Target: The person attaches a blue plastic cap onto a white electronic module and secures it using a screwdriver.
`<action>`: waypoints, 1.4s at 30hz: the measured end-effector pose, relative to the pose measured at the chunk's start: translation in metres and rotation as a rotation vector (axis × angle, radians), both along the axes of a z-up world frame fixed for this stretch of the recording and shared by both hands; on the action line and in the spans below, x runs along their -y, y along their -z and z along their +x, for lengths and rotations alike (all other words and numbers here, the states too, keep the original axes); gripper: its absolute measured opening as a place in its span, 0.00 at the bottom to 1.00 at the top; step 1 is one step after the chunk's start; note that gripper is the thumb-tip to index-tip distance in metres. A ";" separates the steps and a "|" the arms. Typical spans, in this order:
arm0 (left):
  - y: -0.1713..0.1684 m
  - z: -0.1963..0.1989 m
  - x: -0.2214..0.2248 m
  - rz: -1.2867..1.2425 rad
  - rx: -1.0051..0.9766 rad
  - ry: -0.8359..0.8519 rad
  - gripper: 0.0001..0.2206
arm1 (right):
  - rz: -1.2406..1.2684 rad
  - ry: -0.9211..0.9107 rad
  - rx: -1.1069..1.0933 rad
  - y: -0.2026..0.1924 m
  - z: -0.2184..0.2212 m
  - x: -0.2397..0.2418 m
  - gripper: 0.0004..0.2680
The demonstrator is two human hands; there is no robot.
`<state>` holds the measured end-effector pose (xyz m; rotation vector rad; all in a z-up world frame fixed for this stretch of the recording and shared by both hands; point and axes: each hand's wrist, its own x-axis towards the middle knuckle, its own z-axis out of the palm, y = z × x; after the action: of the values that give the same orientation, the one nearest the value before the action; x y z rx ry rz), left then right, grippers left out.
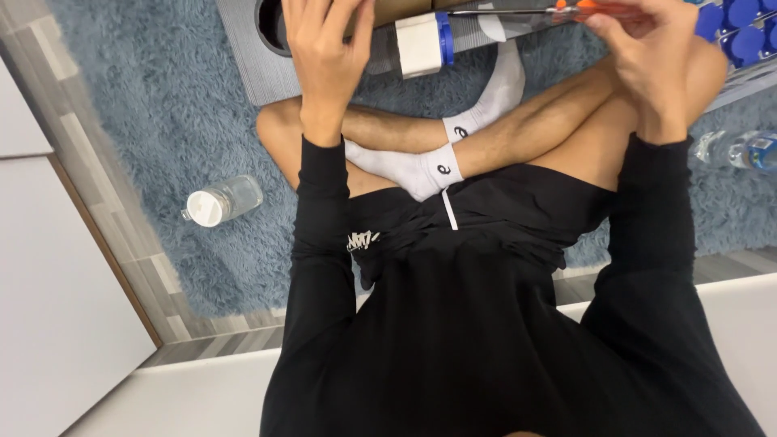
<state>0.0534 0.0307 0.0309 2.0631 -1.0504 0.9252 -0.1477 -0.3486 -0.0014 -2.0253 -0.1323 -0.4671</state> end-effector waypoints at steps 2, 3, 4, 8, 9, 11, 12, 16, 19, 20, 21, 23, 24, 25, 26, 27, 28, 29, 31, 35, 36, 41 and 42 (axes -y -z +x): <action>-0.006 -0.006 0.003 0.010 -0.017 0.001 0.05 | -0.141 0.042 -0.019 0.004 0.006 0.006 0.05; -0.007 -0.014 0.004 0.006 -0.010 -0.004 0.05 | -0.145 0.037 -0.012 -0.002 0.007 0.001 0.05; -0.008 -0.021 0.005 0.006 -0.051 0.073 0.05 | -0.270 0.079 0.014 -0.008 0.008 -0.004 0.05; 0.005 -0.044 0.015 0.014 -0.176 0.213 0.06 | -0.518 0.138 0.029 0.005 0.020 -0.005 0.05; 0.012 -0.049 0.017 0.014 -0.174 0.210 0.06 | -0.518 0.136 0.031 0.005 0.022 -0.005 0.05; 0.026 -0.057 0.022 0.087 -0.235 0.202 0.11 | -0.531 0.116 0.071 0.005 0.027 -0.006 0.06; 0.028 -0.059 0.023 0.088 -0.234 0.200 0.11 | -0.531 0.114 0.073 0.002 0.028 -0.009 0.06; 0.036 -0.071 0.023 0.099 -0.344 0.191 0.12 | -0.652 0.185 0.091 -0.032 0.020 -0.045 0.07; 0.035 -0.072 0.023 0.064 -0.389 0.221 0.10 | -0.578 0.083 0.139 -0.023 0.031 -0.075 0.08; 0.035 -0.073 0.022 0.040 -0.415 0.249 0.09 | -0.455 -0.032 0.169 -0.010 0.036 -0.082 0.11; 0.034 -0.073 0.022 0.041 -0.419 0.248 0.09 | -0.453 -0.034 0.166 -0.011 0.043 -0.095 0.11; 0.033 -0.073 0.022 0.009 -0.424 0.278 0.10 | -0.406 -0.225 0.053 -0.013 0.057 -0.120 0.23; 0.033 -0.072 0.024 0.010 -0.426 0.276 0.10 | -0.404 -0.226 0.052 -0.011 0.062 -0.125 0.23; 0.034 -0.072 0.023 0.005 -0.423 0.272 0.10 | -0.370 -0.232 0.021 -0.009 0.065 -0.132 0.24; 0.034 -0.072 0.022 0.000 -0.421 0.268 0.09 | -0.335 -0.237 -0.011 -0.007 0.069 -0.139 0.25; 0.035 -0.072 0.021 0.006 -0.427 0.265 0.09 | -0.328 -0.239 -0.015 -0.002 0.068 -0.139 0.25; 0.035 -0.071 0.020 0.008 -0.428 0.268 0.09 | -0.281 -0.227 0.035 0.003 0.068 -0.139 0.23; 0.036 -0.070 0.021 0.006 -0.427 0.270 0.09 | -0.236 -0.215 0.086 0.008 0.069 -0.138 0.22; 0.039 -0.069 0.020 0.001 -0.433 0.268 0.09 | -0.218 -0.194 0.084 0.013 0.067 -0.135 0.22; 0.040 -0.069 0.023 -0.018 -0.438 0.276 0.08 | -0.191 -0.106 0.083 0.013 0.052 -0.128 0.24; 0.041 -0.070 0.022 -0.018 -0.446 0.285 0.08 | -0.192 -0.098 0.074 0.014 0.047 -0.127 0.24; 0.045 -0.084 0.013 -0.056 -0.405 0.292 0.18 | -0.098 -0.047 0.092 0.009 0.031 -0.128 0.27; 0.040 -0.090 0.013 -0.058 -0.408 0.299 0.18 | -0.100 -0.041 0.087 0.007 0.029 -0.131 0.27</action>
<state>-0.0369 0.0176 -0.0096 1.8731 -1.0519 0.3598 -0.1184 -0.2181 -0.0082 -2.0964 -0.2542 -0.5327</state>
